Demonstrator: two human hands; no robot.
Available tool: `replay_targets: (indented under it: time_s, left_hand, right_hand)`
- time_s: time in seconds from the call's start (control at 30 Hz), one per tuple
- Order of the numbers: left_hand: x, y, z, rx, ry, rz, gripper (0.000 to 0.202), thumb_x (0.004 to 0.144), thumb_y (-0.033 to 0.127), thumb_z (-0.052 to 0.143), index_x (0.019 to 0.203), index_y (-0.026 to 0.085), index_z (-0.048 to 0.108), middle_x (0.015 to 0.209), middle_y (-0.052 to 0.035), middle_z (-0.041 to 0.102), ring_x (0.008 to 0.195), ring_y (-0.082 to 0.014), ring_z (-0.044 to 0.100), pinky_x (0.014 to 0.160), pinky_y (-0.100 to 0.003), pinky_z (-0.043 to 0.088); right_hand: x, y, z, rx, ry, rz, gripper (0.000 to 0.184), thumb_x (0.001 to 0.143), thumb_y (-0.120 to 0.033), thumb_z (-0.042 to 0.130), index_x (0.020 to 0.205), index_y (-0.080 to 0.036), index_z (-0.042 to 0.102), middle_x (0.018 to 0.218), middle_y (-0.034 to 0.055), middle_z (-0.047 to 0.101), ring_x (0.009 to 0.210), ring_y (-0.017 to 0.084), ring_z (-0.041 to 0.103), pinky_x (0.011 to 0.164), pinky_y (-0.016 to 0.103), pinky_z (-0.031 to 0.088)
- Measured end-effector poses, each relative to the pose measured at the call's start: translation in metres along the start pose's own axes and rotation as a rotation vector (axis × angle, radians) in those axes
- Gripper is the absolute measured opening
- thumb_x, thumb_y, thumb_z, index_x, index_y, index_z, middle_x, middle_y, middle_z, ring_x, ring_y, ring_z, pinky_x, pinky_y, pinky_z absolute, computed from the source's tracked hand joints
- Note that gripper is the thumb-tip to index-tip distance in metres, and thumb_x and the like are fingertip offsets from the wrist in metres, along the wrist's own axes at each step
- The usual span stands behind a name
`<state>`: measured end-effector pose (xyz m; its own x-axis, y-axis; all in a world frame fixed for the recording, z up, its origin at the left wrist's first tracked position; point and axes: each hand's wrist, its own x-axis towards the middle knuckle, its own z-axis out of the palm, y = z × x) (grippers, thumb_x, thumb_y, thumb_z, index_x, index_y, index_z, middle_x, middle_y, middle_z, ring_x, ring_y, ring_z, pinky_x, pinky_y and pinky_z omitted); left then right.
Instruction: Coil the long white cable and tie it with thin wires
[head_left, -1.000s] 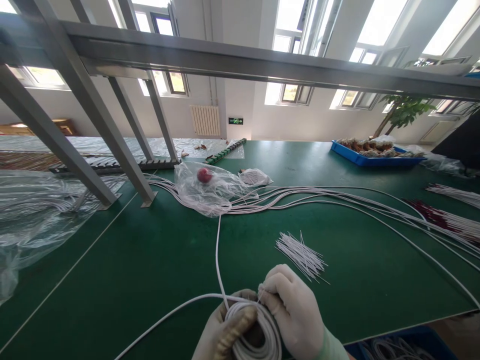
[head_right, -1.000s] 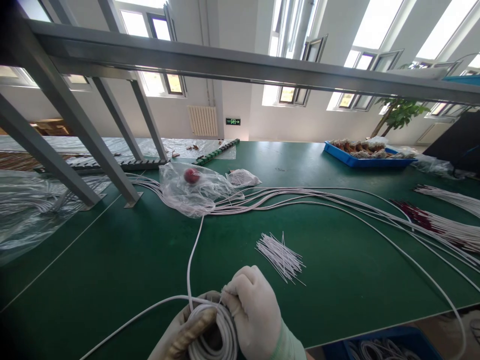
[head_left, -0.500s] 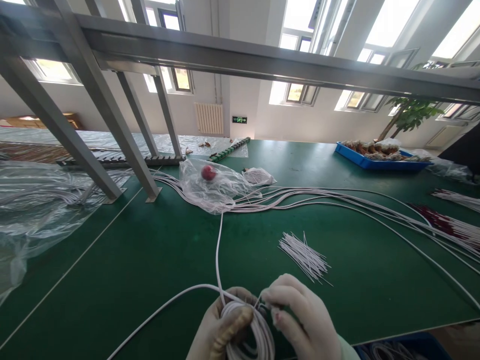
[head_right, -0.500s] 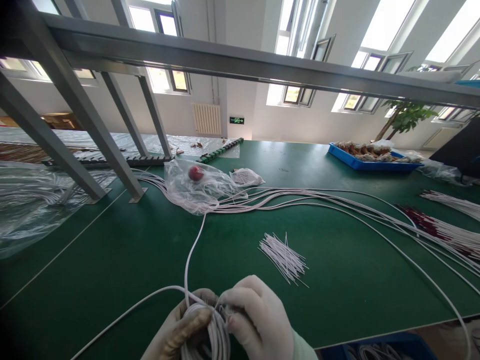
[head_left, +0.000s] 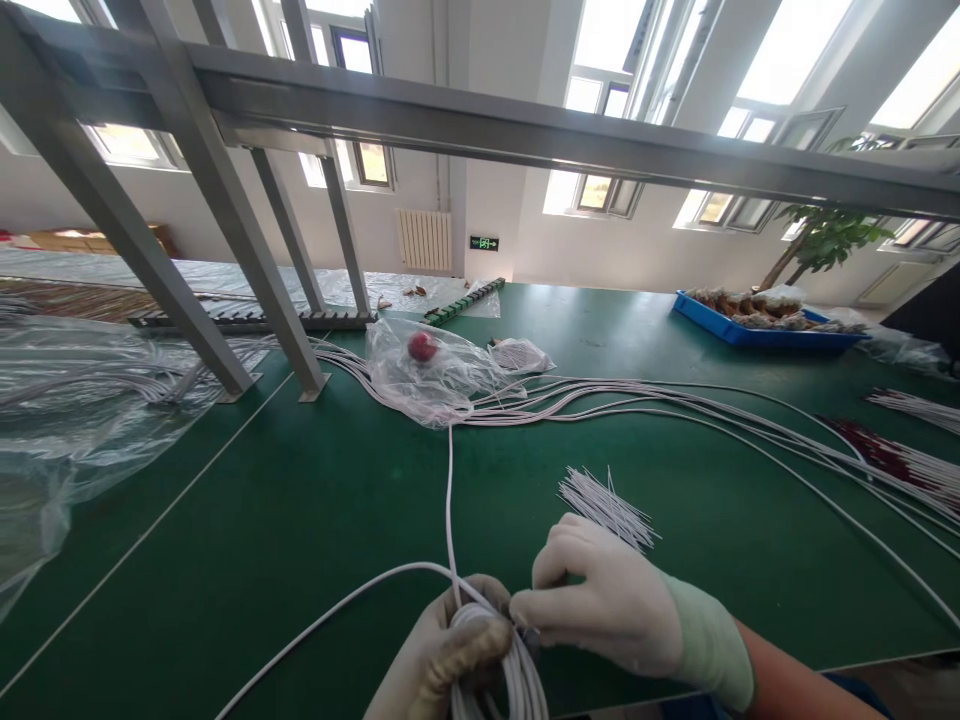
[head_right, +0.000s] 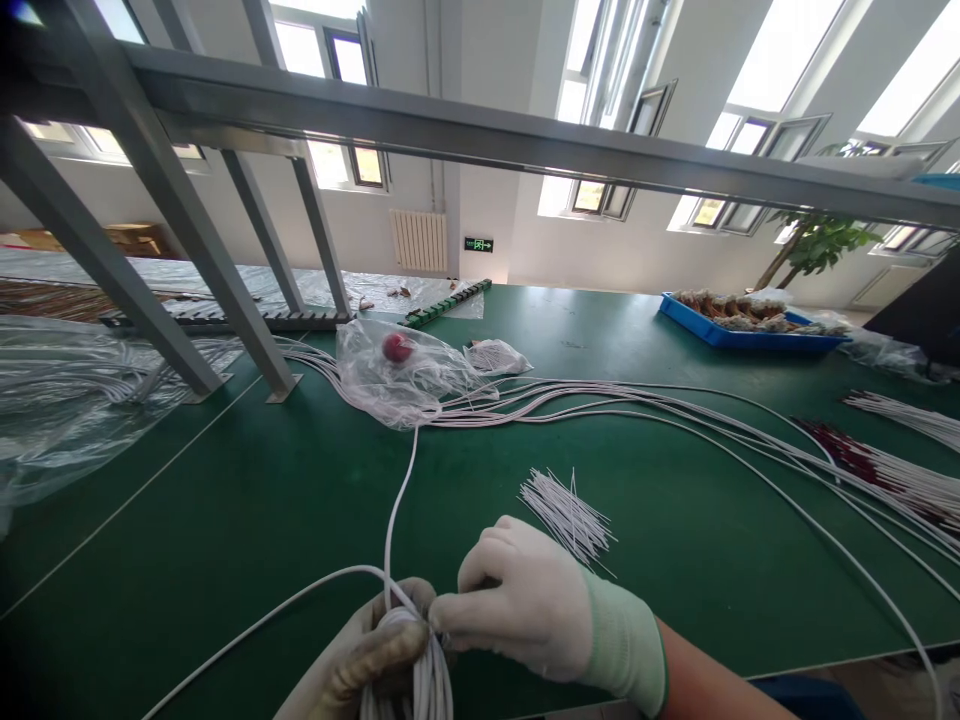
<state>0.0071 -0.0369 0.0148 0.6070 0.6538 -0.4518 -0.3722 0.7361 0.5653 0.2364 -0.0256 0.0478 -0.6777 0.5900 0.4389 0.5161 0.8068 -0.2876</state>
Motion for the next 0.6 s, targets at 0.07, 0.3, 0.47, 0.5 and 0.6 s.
replay_targets:
  time_s: [0.07,0.3,0.47,0.5,0.6]
  left_hand:
    - [0.0,0.004,0.004,0.008,-0.046,-0.026,0.035,0.079,0.033,0.083,0.106,0.018,0.066,0.08,-0.0022,0.068,0.073,-0.0196,0.06,0.083,-0.034,0.047]
    - [-0.001,0.01,0.019,-0.09,0.0,-0.075,0.047,0.067,0.035,0.093,0.102,0.017,0.069,0.085,-0.0021,0.067,0.079,-0.0187,0.062,0.087,-0.033,0.046]
    - [-0.001,0.009,0.021,-0.089,0.021,-0.007,0.041,0.066,0.029,0.094,0.098,0.017,0.072,0.091,-0.0037,0.066,0.086,-0.0176,0.06,0.086,-0.029,0.044]
    - [0.0,0.01,0.021,-0.07,0.018,-0.006,0.039,0.067,0.028,0.095,0.096,0.017,0.072,0.09,-0.0033,0.065,0.085,-0.0166,0.058,0.086,-0.028,0.044]
    - [0.004,0.012,0.022,0.043,0.036,0.029,0.047,0.059,0.035,0.1,0.09,0.016,0.07,0.085,-0.0023,0.063,0.08,-0.016,0.055,0.08,-0.028,0.043]
  right_hand:
    - [0.0,0.002,0.004,-0.018,-0.005,-0.016,0.027,0.111,-0.038,0.048,0.101,-0.024,0.068,0.089,0.0016,0.062,0.075,0.018,0.048,0.068,0.034,0.033]
    - [0.008,-0.008,-0.001,-0.205,-0.173,-0.129,0.022,0.101,-0.013,0.046,0.084,-0.018,0.058,0.079,0.0021,0.055,0.069,0.019,0.037,0.064,0.036,0.028]
    - [0.011,-0.016,-0.009,-0.067,-0.32,0.009,0.018,0.098,-0.019,0.048,0.081,-0.02,0.054,0.081,0.0024,0.054,0.068,0.018,0.039,0.067,0.036,0.033]
    - [0.01,-0.017,-0.008,-0.014,-0.322,0.031,0.017,0.096,-0.019,0.049,0.079,-0.021,0.051,0.08,0.0017,0.053,0.067,0.018,0.039,0.067,0.035,0.033]
    - [0.009,-0.019,0.0,0.173,-0.218,0.231,0.021,0.088,-0.019,0.053,0.071,-0.023,0.042,0.072,-0.0017,0.047,0.064,0.016,0.036,0.062,0.034,0.03]
